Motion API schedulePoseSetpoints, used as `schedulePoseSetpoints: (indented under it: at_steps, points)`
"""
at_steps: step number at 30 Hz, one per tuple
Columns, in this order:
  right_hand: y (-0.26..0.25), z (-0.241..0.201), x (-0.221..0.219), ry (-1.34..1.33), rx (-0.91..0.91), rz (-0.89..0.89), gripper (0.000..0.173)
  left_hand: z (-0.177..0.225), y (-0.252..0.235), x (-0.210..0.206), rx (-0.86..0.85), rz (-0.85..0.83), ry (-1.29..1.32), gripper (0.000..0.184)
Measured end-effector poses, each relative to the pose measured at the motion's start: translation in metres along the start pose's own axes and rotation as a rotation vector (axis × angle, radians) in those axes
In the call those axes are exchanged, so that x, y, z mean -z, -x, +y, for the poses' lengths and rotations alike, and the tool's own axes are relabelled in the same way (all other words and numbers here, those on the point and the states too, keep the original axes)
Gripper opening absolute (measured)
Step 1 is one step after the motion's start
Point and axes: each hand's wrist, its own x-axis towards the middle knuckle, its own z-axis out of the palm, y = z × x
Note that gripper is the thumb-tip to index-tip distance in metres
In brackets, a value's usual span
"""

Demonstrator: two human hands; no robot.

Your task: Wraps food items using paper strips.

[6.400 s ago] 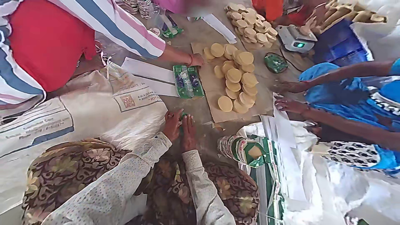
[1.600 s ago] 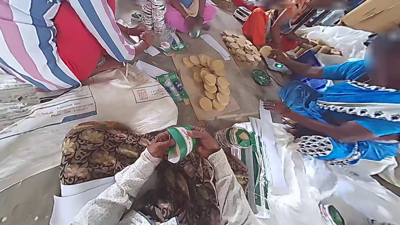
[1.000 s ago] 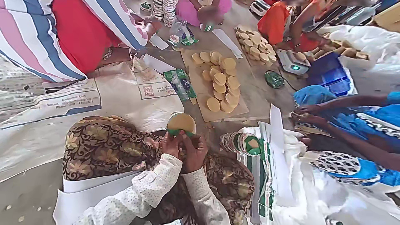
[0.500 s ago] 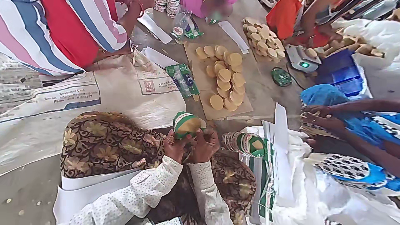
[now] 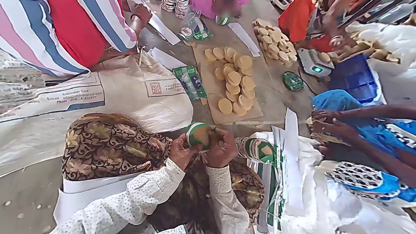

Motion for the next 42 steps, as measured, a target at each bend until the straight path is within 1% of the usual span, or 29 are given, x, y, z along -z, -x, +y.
schedulePoseSetpoints:
  at_steps: [1, 3, 5, 6, 8, 10, 11, 12, 13, 14, 16, 17, 19, 20, 21, 23, 25, 26, 27, 28, 29, 31, 33, 34, 36, 38, 39, 40, 42]
  points:
    - [-0.002, 0.002, 0.002, 0.019, 0.056, 0.002, 0.011, 0.003, 0.000, 0.001, 0.009, -0.033, -0.005, 0.042]
    - [-0.005, 0.002, 0.010, 0.120, 0.191, -0.058, 0.011, 0.010, -0.002, 0.004, 0.039, -0.100, -0.023, 0.041]
    - [-0.009, -0.003, 0.021, 0.200, 0.300, -0.208, 0.016, 0.019, -0.004, 0.011, 0.093, -0.175, -0.030, 0.038]
    - [-0.011, -0.006, 0.027, 0.212, 0.316, -0.295, 0.018, 0.023, -0.005, 0.015, 0.119, -0.215, -0.038, 0.036]
    - [-0.016, -0.010, 0.038, 0.153, 0.237, -0.455, 0.019, 0.026, -0.010, 0.024, 0.164, -0.309, -0.040, 0.033]
    - [-0.023, -0.010, 0.044, 0.023, 0.041, -0.544, 0.014, 0.026, -0.016, 0.032, 0.188, -0.419, -0.053, 0.028]
    - [-0.026, -0.009, 0.046, -0.051, -0.043, -0.563, 0.017, 0.027, -0.019, 0.034, 0.189, -0.476, -0.068, 0.026]
    - [-0.029, -0.009, 0.046, -0.103, -0.085, -0.569, 0.024, 0.029, -0.022, 0.035, 0.188, -0.529, -0.088, 0.025]
    - [-0.033, -0.009, 0.048, -0.127, -0.089, -0.564, 0.027, 0.033, -0.024, 0.036, 0.185, -0.586, -0.112, 0.024]
    - [-0.036, -0.009, 0.051, -0.145, -0.067, -0.555, 0.025, 0.037, -0.027, 0.036, 0.185, -0.636, -0.140, 0.024]
    - [-0.041, -0.008, 0.056, -0.159, 0.052, -0.557, 0.011, 0.046, -0.031, 0.037, 0.189, -0.727, -0.176, 0.024]
    - [-0.041, -0.010, 0.058, -0.127, 0.140, -0.559, 0.009, 0.050, -0.034, 0.038, 0.191, -0.767, -0.180, 0.025]
    - [-0.040, -0.018, 0.063, 0.021, 0.344, -0.575, 0.016, 0.056, -0.037, 0.040, 0.205, -0.834, -0.179, 0.022]
    - [-0.040, -0.022, 0.065, 0.085, 0.419, -0.600, 0.018, 0.062, -0.036, 0.040, 0.222, -0.845, -0.204, 0.021]
    - [-0.041, -0.026, 0.068, 0.111, 0.451, -0.646, 0.020, 0.070, -0.033, 0.039, 0.239, -0.837, -0.260, 0.019]
    - [-0.043, -0.030, 0.074, 0.070, 0.393, -0.743, 0.021, 0.075, -0.033, 0.040, 0.278, -0.858, -0.349, 0.017]
    - [-0.044, -0.031, 0.074, -0.001, 0.264, -0.802, 0.019, 0.067, -0.041, 0.045, 0.323, -0.976, -0.368, 0.018]
    - [-0.045, -0.033, 0.072, -0.034, 0.229, -0.817, 0.023, 0.063, -0.046, 0.045, 0.325, -1.045, -0.376, 0.020]
    - [-0.045, -0.035, 0.070, -0.051, 0.235, -0.816, 0.023, 0.062, -0.048, 0.044, 0.313, -1.096, -0.408, 0.021]
    - [-0.044, -0.037, 0.068, -0.044, 0.283, -0.793, 0.016, 0.064, -0.047, 0.041, 0.314, -1.118, -0.452, 0.022]
    - [-0.043, -0.039, 0.065, -0.012, 0.360, -0.751, 0.012, 0.066, -0.047, 0.038, 0.310, -1.108, -0.488, 0.023]
    - [-0.036, -0.041, 0.058, 0.108, 0.499, -0.635, 0.014, 0.077, -0.045, 0.035, 0.316, -1.020, -0.558, 0.025]
    - [-0.026, -0.039, 0.052, 0.184, 0.521, -0.565, 0.015, 0.078, -0.047, 0.034, 0.271, -0.913, -0.609, 0.029]
    - [-0.021, -0.037, 0.048, 0.179, 0.484, -0.558, 0.017, 0.075, -0.049, 0.035, 0.222, -0.861, -0.634, 0.033]
    - [-0.009, -0.028, 0.039, 0.087, 0.336, -0.561, 0.024, 0.070, -0.053, 0.037, 0.113, -0.749, -0.767, 0.037]
    - [0.001, -0.021, 0.030, -0.037, 0.153, -0.563, 0.041, 0.070, -0.051, 0.032, 0.000, -0.636, -0.942, 0.033]
    - [0.006, -0.020, 0.025, -0.106, 0.048, -0.538, 0.043, 0.068, -0.050, 0.029, -0.090, -0.580, -1.014, 0.030]
    - [0.012, -0.019, 0.019, -0.175, -0.068, -0.486, 0.037, 0.065, -0.048, 0.026, -0.178, -0.532, -1.076, 0.028]
    - [0.020, -0.018, 0.004, -0.347, -0.332, -0.326, 0.017, 0.052, -0.046, 0.020, -0.362, -0.455, -1.170, 0.023]
